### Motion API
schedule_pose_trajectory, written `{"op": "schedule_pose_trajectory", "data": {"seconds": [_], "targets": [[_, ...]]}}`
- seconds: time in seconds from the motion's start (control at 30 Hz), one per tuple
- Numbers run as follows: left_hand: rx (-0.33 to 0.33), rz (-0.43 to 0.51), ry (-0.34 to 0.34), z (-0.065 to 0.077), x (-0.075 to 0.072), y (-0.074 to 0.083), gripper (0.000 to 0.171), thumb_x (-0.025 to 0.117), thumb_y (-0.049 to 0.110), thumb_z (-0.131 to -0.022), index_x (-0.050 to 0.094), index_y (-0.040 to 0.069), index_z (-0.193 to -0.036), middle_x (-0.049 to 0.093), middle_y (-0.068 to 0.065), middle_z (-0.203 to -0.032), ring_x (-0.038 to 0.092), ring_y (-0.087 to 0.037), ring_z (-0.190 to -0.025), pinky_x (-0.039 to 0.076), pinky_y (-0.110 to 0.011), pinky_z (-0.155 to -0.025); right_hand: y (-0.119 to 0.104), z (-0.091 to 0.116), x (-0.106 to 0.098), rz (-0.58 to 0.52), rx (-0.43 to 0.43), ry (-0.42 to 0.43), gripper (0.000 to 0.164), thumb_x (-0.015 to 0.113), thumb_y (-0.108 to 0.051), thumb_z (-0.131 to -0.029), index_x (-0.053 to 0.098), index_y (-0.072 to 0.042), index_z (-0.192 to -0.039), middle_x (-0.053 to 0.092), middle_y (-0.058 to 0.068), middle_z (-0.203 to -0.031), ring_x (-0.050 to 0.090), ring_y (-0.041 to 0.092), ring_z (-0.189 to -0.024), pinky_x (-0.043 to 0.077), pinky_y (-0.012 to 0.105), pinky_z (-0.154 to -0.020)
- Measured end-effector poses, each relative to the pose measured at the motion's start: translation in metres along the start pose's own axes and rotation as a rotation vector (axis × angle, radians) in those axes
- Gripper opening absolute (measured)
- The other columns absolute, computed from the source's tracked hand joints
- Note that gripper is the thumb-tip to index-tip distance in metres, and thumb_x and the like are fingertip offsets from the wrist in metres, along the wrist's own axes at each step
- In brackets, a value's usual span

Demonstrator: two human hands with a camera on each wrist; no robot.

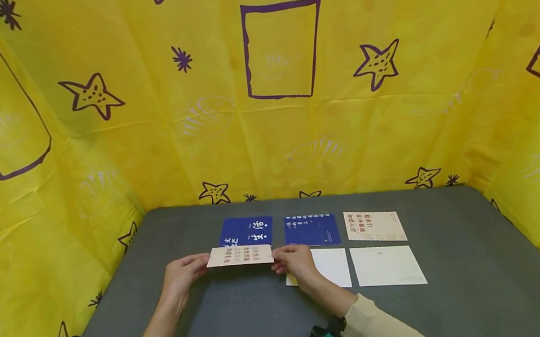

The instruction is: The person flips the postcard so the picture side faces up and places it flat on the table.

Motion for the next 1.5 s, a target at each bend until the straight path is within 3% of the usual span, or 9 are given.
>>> {"op": "schedule_pose_trajectory", "data": {"seconds": [0.33,0.6,0.93,1.2,1.5], "targets": [[-0.001,0.023,-0.014,-0.004,0.003,-0.004,0.042,0.069,0.005,-0.088,0.058,-0.014,-0.123,0.070,0.004,-0.083,0.063,-0.005,-0.070,0.054,-0.019,-0.065,0.001,-0.001,0.002,0.030,0.016,-0.021,0.022,0.064,0.004,-0.085,0.066,0.016,-0.104,0.064,0.003,-0.067,0.059,0.008,-0.053,0.052,0.020,-0.051],[-0.003,-0.018,-0.036,-0.003,0.006,-0.007,0.044,0.065,0.004,-0.090,0.054,-0.011,-0.130,0.067,0.004,-0.080,0.061,-0.005,-0.070,0.053,-0.020,-0.063,0.002,-0.001,0.001,0.072,-0.007,-0.012,0.023,0.066,0.005,-0.083,0.066,0.014,-0.104,0.062,0.003,-0.066,0.056,0.008,-0.051,0.048,0.019,-0.048],[0.013,-0.062,-0.049,-0.003,0.008,-0.008,0.040,0.066,0.003,-0.089,0.058,-0.011,-0.126,0.071,-0.006,-0.093,0.062,-0.007,-0.072,0.053,-0.021,-0.063,-0.001,0.003,0.001,0.164,-0.026,-0.058,0.023,0.066,0.005,-0.079,0.066,0.013,-0.101,0.064,0.003,-0.066,0.056,0.008,-0.046,0.047,0.020,-0.044],[0.039,-0.141,-0.075,-0.005,0.010,-0.008,0.042,0.066,-0.004,-0.084,0.058,-0.013,-0.124,0.072,-0.019,-0.103,0.062,-0.007,-0.076,0.053,-0.021,-0.064,0.001,0.005,0.001,0.244,0.010,-0.082,0.019,0.068,0.004,-0.079,0.067,0.009,-0.097,0.065,0.006,-0.062,0.057,0.009,-0.044,0.047,0.020,-0.042],[0.094,-0.265,-0.124,-0.005,0.013,-0.006,0.047,0.062,-0.009,-0.076,0.058,-0.015,-0.122,0.068,-0.022,-0.102,0.061,-0.013,-0.081,0.051,-0.021,-0.066,-0.001,0.008,0.002,0.279,0.012,-0.100,0.015,0.068,0.004,-0.079,0.067,0.009,-0.093,0.066,0.008,-0.062,0.057,0.009,-0.043,0.048,0.022,-0.041]]}}
Point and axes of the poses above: each hand's wrist, its own z-axis away from the middle knuckle, its own x-axis out of the palm, y = z × x, the point moved 7 cm from there along -z, towards the middle knuckle
